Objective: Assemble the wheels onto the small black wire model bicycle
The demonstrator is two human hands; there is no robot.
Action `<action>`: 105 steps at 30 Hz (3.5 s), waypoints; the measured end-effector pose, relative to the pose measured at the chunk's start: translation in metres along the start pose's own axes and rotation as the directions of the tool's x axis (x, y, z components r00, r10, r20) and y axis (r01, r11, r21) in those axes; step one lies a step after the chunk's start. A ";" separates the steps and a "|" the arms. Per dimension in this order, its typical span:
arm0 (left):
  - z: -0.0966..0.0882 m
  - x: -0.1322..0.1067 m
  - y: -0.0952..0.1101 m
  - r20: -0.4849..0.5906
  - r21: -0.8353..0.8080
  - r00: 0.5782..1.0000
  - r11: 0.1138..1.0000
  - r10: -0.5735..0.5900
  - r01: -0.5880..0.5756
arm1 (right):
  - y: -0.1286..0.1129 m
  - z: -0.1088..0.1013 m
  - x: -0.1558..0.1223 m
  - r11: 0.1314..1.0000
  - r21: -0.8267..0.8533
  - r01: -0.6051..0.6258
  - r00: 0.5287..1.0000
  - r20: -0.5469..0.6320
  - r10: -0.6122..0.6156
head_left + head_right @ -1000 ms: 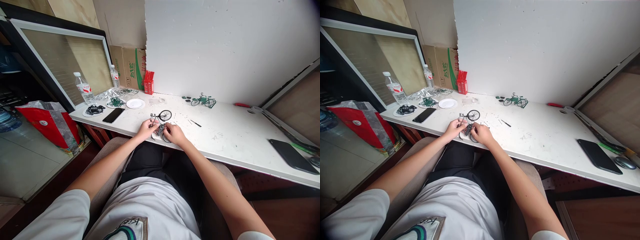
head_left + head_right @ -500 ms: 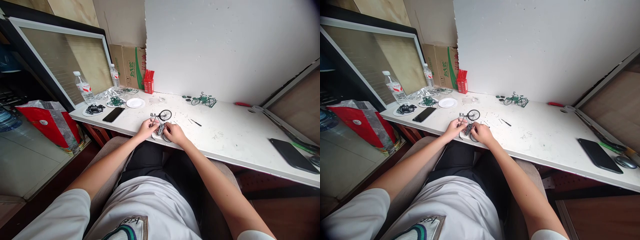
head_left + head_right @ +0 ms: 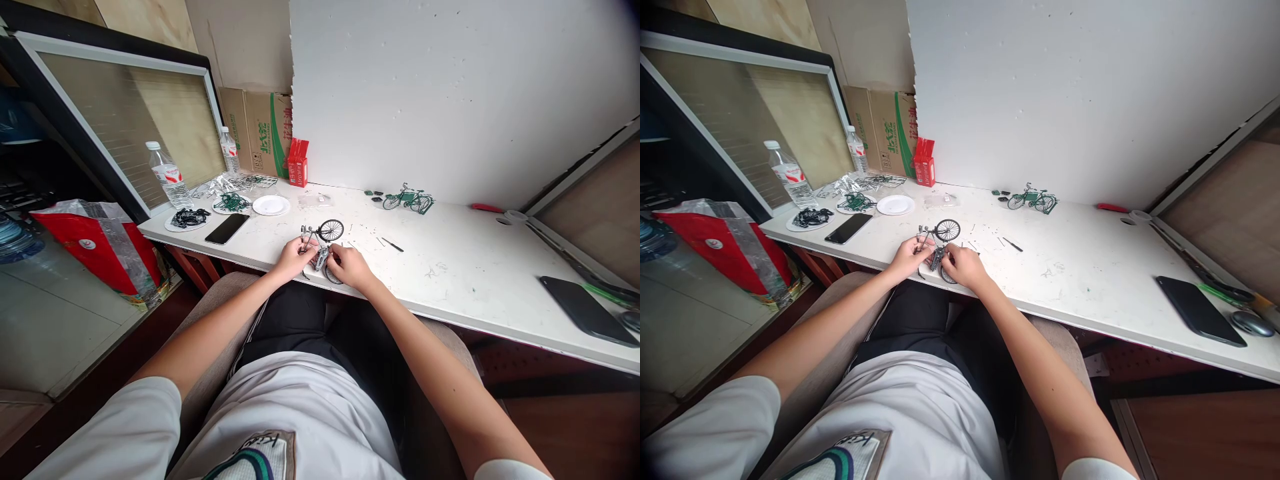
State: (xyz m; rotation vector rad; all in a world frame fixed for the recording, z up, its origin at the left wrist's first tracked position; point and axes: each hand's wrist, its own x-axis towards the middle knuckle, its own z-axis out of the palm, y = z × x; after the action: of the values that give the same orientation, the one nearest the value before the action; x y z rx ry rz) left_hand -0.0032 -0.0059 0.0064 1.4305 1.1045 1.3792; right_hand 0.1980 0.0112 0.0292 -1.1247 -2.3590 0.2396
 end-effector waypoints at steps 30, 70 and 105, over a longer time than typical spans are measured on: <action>0.000 -0.001 -0.003 -0.018 0.079 0.999 0.996 0.031 -0.029 | 0.001 0.002 0.000 1.000 -0.023 -0.004 1.000 0.006 0.004; -0.010 0.004 0.010 0.073 -0.037 0.995 0.997 -0.070 0.072 | -0.004 -0.005 -0.001 0.998 0.057 0.000 1.000 0.002 0.000; -0.013 0.005 0.014 0.117 -0.130 0.986 0.983 -0.118 0.133 | -0.002 -0.002 -0.003 0.997 0.056 0.044 0.999 -0.023 -0.043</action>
State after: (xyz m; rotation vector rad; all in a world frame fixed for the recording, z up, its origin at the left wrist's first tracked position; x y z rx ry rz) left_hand -0.0155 -0.0052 0.0216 1.2984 0.9926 1.2485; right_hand 0.1997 0.0077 0.0306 -1.0432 -2.3397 0.2753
